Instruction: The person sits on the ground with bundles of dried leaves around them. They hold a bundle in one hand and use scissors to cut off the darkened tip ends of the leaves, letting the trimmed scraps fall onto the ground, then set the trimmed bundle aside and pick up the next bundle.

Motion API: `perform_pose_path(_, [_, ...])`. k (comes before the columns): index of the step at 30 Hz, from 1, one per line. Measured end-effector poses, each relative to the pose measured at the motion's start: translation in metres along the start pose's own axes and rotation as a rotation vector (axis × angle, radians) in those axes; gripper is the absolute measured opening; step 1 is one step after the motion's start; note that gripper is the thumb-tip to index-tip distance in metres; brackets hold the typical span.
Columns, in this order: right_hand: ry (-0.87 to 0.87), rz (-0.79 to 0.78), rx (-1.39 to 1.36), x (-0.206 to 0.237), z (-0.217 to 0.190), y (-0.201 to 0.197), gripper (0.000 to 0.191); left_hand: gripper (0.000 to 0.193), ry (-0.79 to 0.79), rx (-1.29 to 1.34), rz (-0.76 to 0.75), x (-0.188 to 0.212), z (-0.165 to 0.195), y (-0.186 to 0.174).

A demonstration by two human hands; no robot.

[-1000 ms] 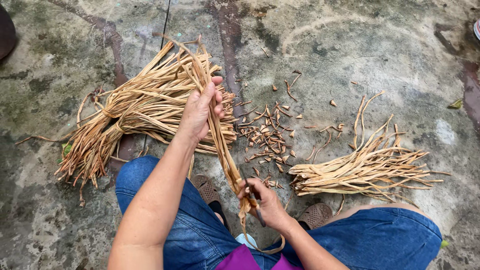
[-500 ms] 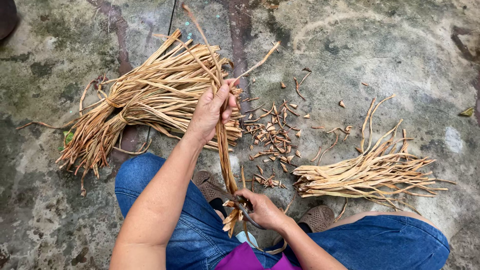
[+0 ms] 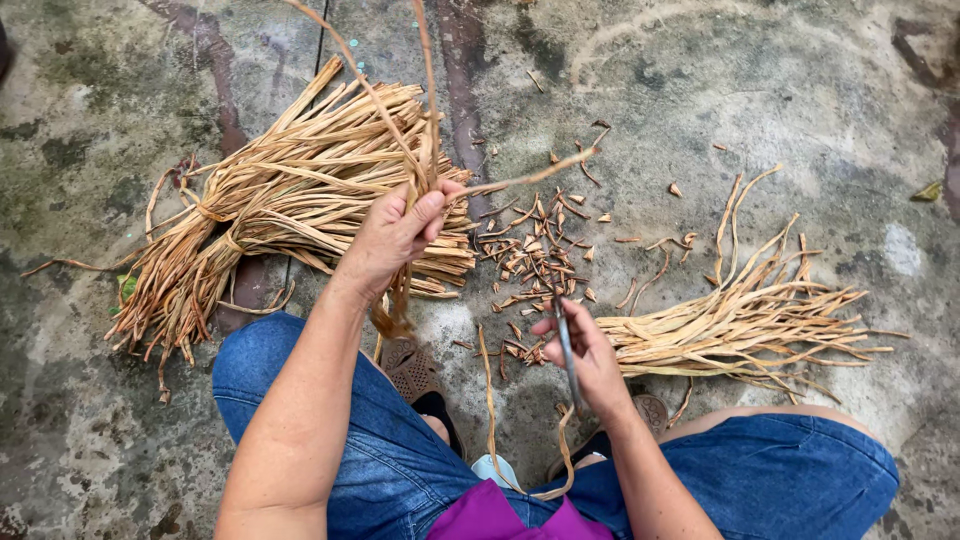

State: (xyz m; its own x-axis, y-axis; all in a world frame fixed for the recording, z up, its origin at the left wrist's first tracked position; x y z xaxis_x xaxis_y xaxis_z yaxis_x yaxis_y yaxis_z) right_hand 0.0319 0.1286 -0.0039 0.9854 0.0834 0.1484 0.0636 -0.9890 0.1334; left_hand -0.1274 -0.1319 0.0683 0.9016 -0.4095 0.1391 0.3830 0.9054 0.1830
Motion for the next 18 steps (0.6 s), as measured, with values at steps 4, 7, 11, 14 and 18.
perform_pose_path(4, [-0.035,0.041,-0.039,0.002,-0.005,-0.014,0.074,0.03,-0.038,-0.136,-0.116,0.005,-0.006,0.022])
perform_pose_path(7, [-0.012,0.072,-0.049,0.002,-0.005,-0.02,0.067,0.031,-0.064,-0.2,-0.162,0.009,-0.01,0.035])
perform_pose_path(11, [0.042,0.16,-0.109,0.001,0.001,-0.024,0.056,0.031,-0.104,-0.362,-0.167,0.008,-0.016,0.041])
perform_pose_path(14, [0.101,0.266,-0.001,0.004,0.004,-0.03,0.052,0.031,-0.035,-0.448,-0.203,0.003,-0.018,0.042])
perform_pose_path(18, [-0.067,0.221,0.005,0.002,-0.006,-0.035,0.057,0.031,-0.013,-0.488,-0.266,0.004,-0.024,0.043])
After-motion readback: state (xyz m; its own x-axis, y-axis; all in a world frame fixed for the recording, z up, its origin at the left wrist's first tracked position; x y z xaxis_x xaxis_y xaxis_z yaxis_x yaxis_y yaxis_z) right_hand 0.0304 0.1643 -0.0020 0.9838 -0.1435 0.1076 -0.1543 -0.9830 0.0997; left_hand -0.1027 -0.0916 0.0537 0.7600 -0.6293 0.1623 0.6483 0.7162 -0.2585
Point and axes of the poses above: each hand's wrist, its own x-axis away from the middle knuckle, its own y-axis out of the palm, z = x × y, the point moved 4 cm from there along -x, towards the middle knuckle, and after that the axes turned 4 degrees about -x, right-handed, at the moved point
